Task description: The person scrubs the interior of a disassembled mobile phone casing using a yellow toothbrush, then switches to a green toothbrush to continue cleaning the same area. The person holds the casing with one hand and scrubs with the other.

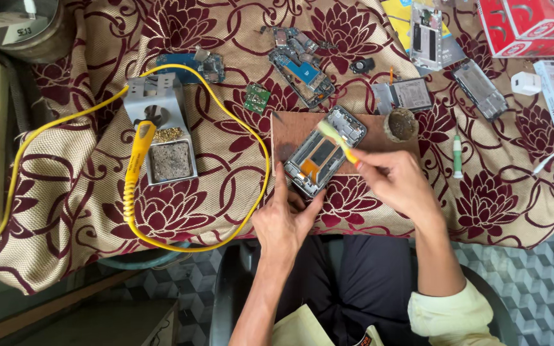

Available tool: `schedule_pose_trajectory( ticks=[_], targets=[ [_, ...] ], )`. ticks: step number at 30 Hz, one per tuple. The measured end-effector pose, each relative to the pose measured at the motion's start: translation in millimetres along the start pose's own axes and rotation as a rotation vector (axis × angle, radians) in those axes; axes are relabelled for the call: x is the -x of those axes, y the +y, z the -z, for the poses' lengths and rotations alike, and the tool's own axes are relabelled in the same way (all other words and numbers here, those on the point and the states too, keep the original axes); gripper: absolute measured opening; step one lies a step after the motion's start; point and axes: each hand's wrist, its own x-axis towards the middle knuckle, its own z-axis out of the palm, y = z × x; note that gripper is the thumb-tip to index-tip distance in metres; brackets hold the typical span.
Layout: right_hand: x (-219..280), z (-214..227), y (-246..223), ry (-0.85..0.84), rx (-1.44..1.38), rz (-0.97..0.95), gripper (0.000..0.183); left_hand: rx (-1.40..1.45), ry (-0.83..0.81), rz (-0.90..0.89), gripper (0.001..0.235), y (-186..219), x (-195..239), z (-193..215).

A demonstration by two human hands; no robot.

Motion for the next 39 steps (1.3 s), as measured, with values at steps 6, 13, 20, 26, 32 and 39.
schedule_pose_trajectory(
  ticks=[6, 13, 20, 26, 32, 39],
  targets=[
    [-0.7, 0.1, 3.9, -0.061, -0.018, -0.071, 0.036, 0.014, -0.001, 0.012, 0.092, -0.6, 0.5, -0.5],
    [0.0, -0.2, 3.9, -0.07, -0.045, -0.035, 0.032, 0.023, 0.007, -0.038, 0.094, -4.8, 1.4, -1.1],
    [-3.1, -0.3, 3.4, -0.079, -0.06, -0.066, 0.036, 0.014, 0.017, -0.03, 0.095, -3.7, 0.8, -2.2],
    [-2.0, -11.8, 21.4, 0.117, -0.262, 0.02, 0.036, 0.032, -0.05, 0.046, 0.093, 1.1, -1.3, 2.9],
    [14.5, -0.1, 57.8, 0.584, -0.153, 0.065, 0.021, 0.096, -0.116, 0.124, 0.089, 3.6, -4.8, 10.5],
    [29.4, 48.6, 103.6, 0.767, 0.074, -0.056, 0.018, 0.118, -0.123, 0.179, 0.103, 17.9, -11.7, 19.6]
  ],
)
